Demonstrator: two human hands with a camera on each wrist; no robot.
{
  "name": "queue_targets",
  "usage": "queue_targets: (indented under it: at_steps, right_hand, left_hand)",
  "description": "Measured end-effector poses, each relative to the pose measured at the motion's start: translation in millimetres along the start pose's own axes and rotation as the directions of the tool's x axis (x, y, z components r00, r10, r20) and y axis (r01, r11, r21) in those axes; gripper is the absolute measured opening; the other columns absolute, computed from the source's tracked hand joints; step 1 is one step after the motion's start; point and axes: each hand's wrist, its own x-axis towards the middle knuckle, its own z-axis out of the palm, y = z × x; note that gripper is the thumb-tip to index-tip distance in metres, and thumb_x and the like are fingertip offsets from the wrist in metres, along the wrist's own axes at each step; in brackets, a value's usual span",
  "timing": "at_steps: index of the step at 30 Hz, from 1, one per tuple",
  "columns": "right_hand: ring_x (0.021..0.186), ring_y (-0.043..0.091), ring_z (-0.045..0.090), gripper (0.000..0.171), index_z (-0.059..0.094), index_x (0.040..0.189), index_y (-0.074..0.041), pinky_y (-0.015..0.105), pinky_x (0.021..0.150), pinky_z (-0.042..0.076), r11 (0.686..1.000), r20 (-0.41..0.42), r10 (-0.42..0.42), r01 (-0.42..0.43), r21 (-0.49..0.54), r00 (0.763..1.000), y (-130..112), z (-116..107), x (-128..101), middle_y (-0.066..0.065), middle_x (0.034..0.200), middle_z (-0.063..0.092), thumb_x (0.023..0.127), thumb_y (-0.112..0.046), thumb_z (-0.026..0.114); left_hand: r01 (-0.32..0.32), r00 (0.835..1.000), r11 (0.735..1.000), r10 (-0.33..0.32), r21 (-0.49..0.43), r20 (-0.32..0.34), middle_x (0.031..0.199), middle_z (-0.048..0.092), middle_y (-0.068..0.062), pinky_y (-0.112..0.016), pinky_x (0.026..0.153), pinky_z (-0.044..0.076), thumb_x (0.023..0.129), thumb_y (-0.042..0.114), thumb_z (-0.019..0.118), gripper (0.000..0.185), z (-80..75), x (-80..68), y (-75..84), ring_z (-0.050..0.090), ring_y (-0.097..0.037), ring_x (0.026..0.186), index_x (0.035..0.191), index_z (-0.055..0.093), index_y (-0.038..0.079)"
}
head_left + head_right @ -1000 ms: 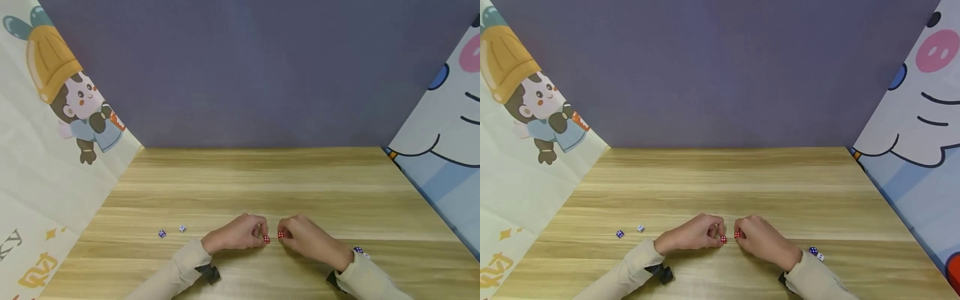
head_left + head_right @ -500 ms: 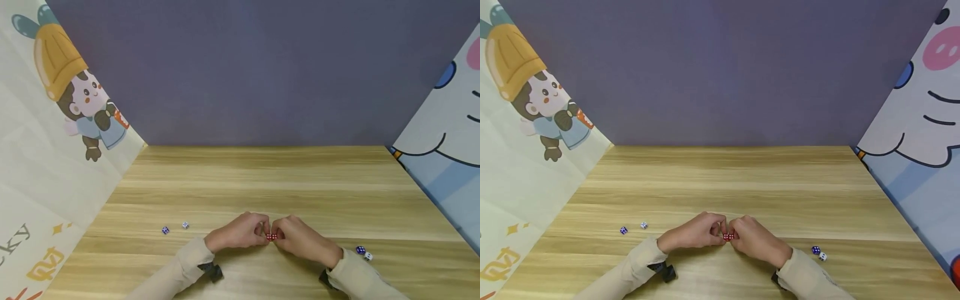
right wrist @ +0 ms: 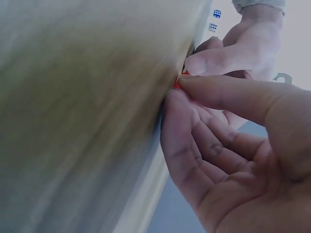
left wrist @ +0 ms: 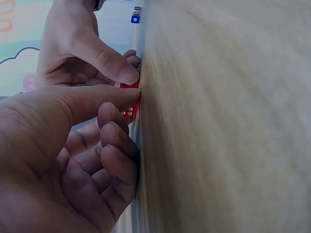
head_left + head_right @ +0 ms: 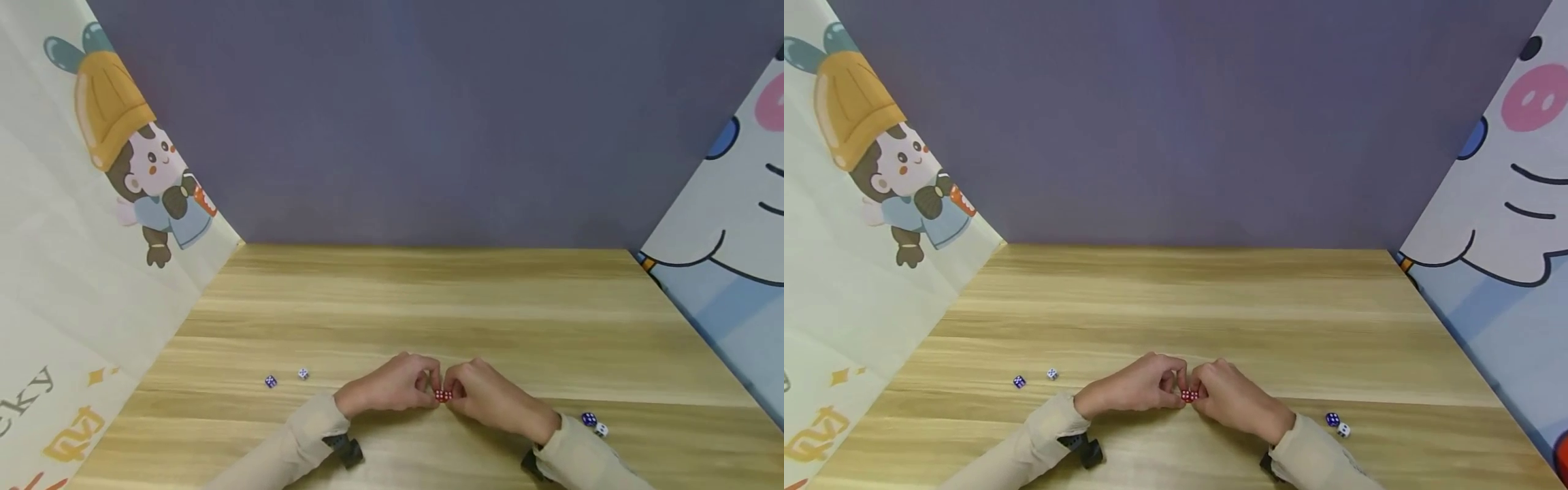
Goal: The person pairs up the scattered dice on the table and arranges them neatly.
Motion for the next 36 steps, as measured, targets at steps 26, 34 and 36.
queue_targets:
  at_steps: [26,34,36]
  right_hand:
    - [0.067,-0.001,0.059,0.014,0.067,0.082,-0.011,0.021,0.059,0.051,0.989,-0.053,0.031,-0.023,0.147,0.998,6,9,-10,-0.009,0.074,0.066,0.083,-0.001,0.077]
    - [0.067,-0.002,0.058,0.012,0.069,0.084,-0.012,0.021,0.059,0.051,0.985,-0.002,0.042,-0.041,0.166,0.999,-2,15,-16,-0.010,0.074,0.065,0.084,-0.001,0.075]
    - [0.067,-0.002,0.058,0.013,0.069,0.084,-0.012,0.021,0.059,0.051,0.986,-0.006,0.040,-0.039,0.163,0.999,-2,16,-17,-0.011,0.074,0.065,0.084,-0.001,0.075]
  left_hand:
    - [0.041,0.999,0.995,-0.040,-0.094,0.016,0.057,0.054,0.008,-0.016,0.045,0.037,0.081,0.005,0.078,0.017,4.2,-1.3,-0.2,0.045,0.001,0.047,0.085,0.065,0.015]
    - [0.048,0.999,0.998,-0.048,-0.041,0.001,0.056,0.054,0.009,-0.016,0.048,0.039,0.079,0.007,0.081,0.019,7.9,-12.0,8.2,0.045,0.002,0.048,0.081,0.065,0.015]
    - [0.054,0.999,0.998,-0.054,-0.043,-0.005,0.056,0.053,0.009,-0.015,0.048,0.038,0.078,0.006,0.082,0.019,9.1,-13.2,9.9,0.045,0.002,0.049,0.081,0.065,0.014]
